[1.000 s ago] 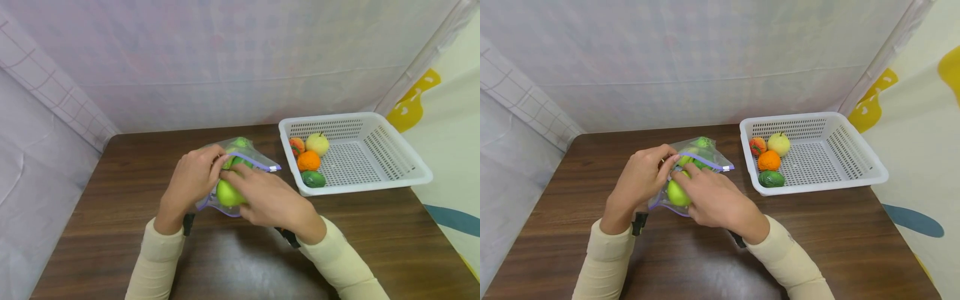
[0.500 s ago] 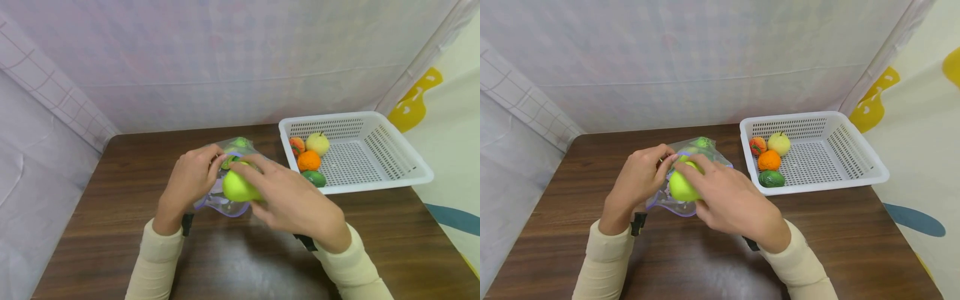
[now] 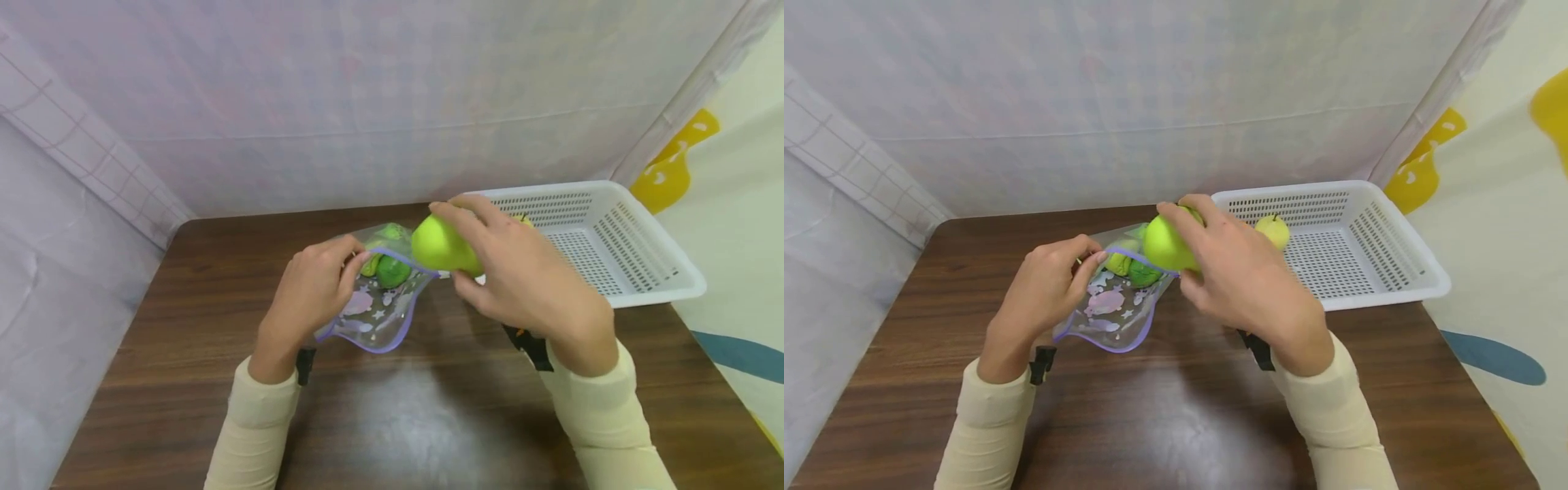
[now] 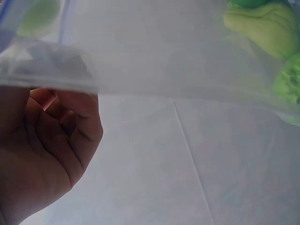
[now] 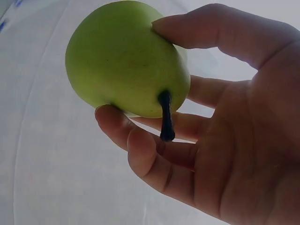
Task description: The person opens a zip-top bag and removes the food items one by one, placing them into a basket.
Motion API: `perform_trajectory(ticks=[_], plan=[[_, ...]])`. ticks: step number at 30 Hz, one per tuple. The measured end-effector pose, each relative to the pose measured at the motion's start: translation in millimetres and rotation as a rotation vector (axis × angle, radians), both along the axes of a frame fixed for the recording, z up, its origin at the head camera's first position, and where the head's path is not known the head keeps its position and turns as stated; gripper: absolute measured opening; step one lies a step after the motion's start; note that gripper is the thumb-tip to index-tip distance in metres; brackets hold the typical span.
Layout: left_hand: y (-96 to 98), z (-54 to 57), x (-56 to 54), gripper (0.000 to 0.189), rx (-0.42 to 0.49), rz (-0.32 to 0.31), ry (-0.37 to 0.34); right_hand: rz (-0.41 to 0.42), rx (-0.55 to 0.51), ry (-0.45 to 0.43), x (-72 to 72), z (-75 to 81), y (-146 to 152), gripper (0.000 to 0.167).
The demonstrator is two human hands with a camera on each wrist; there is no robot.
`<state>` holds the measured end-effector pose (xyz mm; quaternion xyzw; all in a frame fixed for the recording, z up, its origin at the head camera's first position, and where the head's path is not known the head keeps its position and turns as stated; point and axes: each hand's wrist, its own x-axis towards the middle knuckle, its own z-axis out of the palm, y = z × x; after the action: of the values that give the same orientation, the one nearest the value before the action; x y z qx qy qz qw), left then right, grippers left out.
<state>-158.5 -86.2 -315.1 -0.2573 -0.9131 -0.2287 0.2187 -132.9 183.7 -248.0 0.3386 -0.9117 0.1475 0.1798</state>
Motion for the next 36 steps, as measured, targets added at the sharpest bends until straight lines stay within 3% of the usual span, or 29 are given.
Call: perform_trajectory(ticks=[9,18,29,36], plan=[[1.9,-1.4,-1.2,0.016,0.005,-0.01,0.001,-0.139,0.117,-0.113,-26.0,8.9,26.1,0.069],[0.3,0.3,-1.5,0.017,-0.007,-0.009,-0.006,-0.272,0.275,-0.37,-81.0,7.9,51.4,0.072],[-0.1,0.5,-1.8,0.018,-0.005,-0.004,-0.017,-0.337,0.375,-0.531,-138.0,-4.3,86.5,0.073],[0.4,1.1,-2.2,0.018,-0.007,-0.004,-0.023,-0.342,0.405,-0.694,-158.6,-12.5,102.2,0.069]])
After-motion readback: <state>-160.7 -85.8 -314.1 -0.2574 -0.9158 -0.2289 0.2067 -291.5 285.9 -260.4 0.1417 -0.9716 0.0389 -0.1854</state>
